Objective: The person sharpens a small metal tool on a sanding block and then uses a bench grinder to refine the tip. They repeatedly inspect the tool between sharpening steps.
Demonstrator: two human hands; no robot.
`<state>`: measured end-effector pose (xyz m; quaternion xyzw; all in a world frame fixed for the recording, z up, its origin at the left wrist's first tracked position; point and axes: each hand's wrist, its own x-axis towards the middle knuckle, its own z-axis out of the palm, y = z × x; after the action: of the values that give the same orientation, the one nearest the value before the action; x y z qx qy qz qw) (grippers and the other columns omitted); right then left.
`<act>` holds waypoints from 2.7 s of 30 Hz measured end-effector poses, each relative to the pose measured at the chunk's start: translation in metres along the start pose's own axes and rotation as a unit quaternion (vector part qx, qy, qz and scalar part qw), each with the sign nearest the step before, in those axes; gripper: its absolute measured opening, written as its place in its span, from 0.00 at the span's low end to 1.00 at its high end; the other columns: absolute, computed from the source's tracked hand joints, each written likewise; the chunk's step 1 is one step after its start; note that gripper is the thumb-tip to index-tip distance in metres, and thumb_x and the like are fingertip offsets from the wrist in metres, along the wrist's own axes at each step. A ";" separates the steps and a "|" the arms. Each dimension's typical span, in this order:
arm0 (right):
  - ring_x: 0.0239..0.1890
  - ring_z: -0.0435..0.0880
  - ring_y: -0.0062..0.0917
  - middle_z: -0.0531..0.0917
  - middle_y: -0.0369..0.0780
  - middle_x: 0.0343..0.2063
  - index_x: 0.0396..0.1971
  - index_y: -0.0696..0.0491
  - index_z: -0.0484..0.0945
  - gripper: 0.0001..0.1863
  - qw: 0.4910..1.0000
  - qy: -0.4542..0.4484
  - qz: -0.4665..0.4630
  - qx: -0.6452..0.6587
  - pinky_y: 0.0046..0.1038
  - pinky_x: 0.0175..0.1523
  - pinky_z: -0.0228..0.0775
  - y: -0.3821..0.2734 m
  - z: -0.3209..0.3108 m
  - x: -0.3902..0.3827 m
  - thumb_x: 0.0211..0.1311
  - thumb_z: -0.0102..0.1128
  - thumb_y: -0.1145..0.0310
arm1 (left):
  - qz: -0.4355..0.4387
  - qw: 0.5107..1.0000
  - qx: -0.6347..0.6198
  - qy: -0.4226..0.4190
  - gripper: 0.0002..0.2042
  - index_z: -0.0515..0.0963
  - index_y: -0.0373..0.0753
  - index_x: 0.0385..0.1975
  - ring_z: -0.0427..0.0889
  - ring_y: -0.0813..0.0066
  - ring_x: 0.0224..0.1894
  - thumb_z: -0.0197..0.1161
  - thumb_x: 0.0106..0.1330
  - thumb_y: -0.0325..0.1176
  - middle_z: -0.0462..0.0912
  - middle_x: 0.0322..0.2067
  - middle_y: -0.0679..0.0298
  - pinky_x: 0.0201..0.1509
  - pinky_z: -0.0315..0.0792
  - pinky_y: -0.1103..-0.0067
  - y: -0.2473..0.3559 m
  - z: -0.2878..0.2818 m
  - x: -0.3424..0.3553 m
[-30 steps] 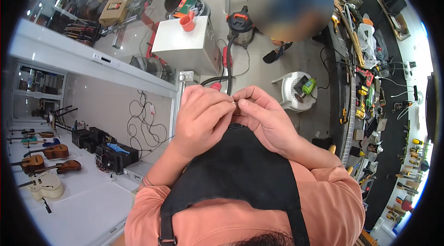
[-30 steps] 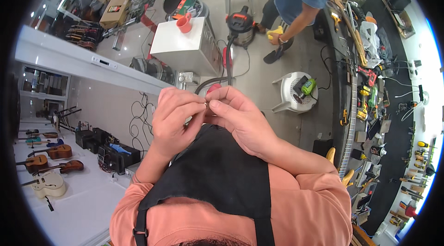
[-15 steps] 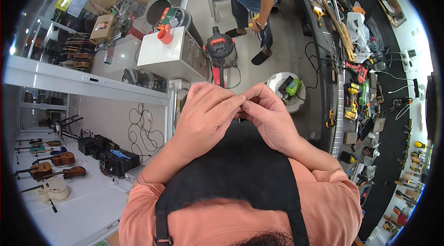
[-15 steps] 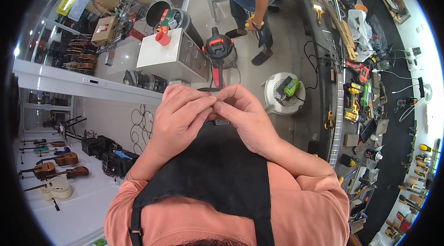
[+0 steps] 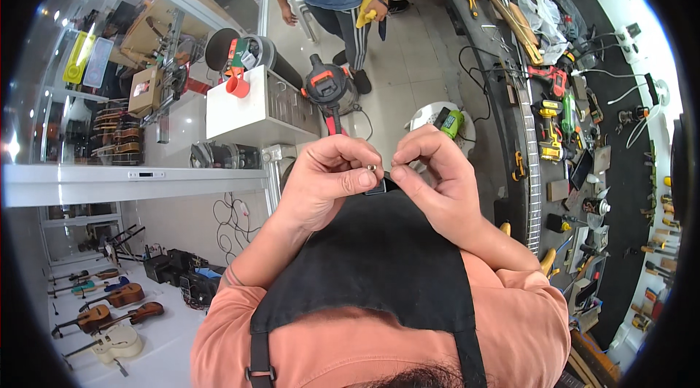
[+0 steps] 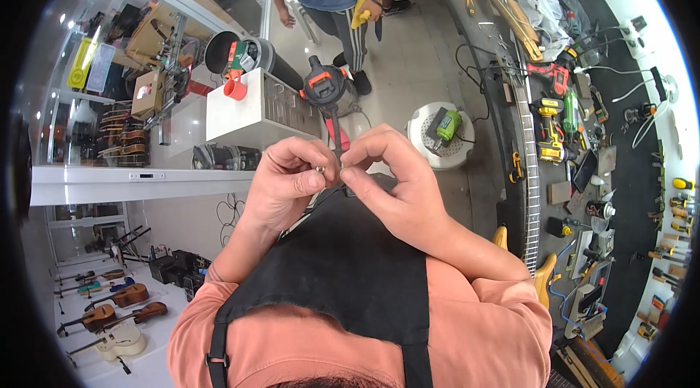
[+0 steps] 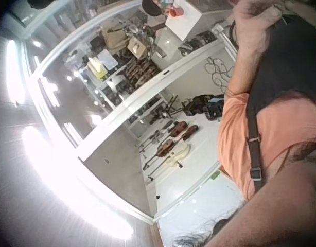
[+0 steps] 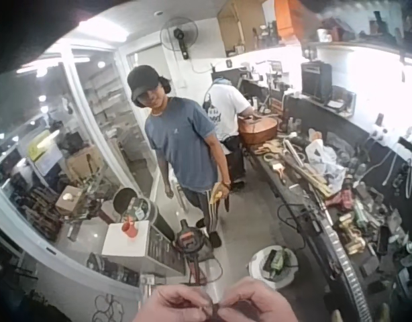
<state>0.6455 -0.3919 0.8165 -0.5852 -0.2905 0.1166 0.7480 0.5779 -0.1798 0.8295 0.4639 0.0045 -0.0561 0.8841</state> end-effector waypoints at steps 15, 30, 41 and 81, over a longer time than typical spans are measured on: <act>0.40 0.85 0.32 0.83 0.41 0.39 0.43 0.57 0.83 0.11 0.991 -0.022 -0.083 -0.099 0.31 0.46 0.78 -0.003 -0.004 0.007 0.63 0.70 0.84 | -0.028 0.990 0.137 0.031 0.07 0.89 0.31 0.44 0.88 0.70 0.46 0.75 0.68 0.23 0.90 0.43 0.57 0.54 0.83 0.75 -0.005 0.000 0.003; 0.38 0.84 0.30 0.83 0.35 0.37 0.42 0.50 0.88 0.09 0.924 0.099 -0.135 -0.344 0.31 0.43 0.73 -0.009 0.011 -0.016 0.62 0.74 0.73 | -0.196 0.980 0.013 -0.031 0.13 0.87 0.31 0.51 0.83 0.74 0.44 0.69 0.77 0.34 0.88 0.42 0.61 0.56 0.79 0.73 -0.008 -0.012 0.012; 0.37 0.84 0.29 0.84 0.34 0.38 0.48 0.49 0.89 0.13 0.877 0.204 -0.081 -0.427 0.32 0.44 0.73 -0.004 0.073 -0.038 0.64 0.73 0.73 | -0.344 0.929 -0.068 -0.118 0.06 0.86 0.34 0.48 0.88 0.72 0.42 0.67 0.77 0.26 0.90 0.42 0.60 0.54 0.82 0.73 0.007 -0.054 0.032; 0.50 0.84 0.37 0.82 0.46 0.49 0.55 0.57 0.80 0.15 0.329 0.800 -0.091 -0.493 0.36 0.57 0.78 -0.189 -0.532 -0.338 0.72 0.64 0.71 | -0.430 0.836 -0.062 -0.335 0.07 0.82 0.37 0.41 0.75 0.67 0.37 0.65 0.67 0.20 0.81 0.34 0.56 0.43 0.71 0.69 -0.220 0.273 0.208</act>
<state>0.6463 -1.0498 0.8166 -0.6281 0.3928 -0.6410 0.2007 0.7494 -0.5471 0.7925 0.3119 -0.0894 -0.5827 0.7451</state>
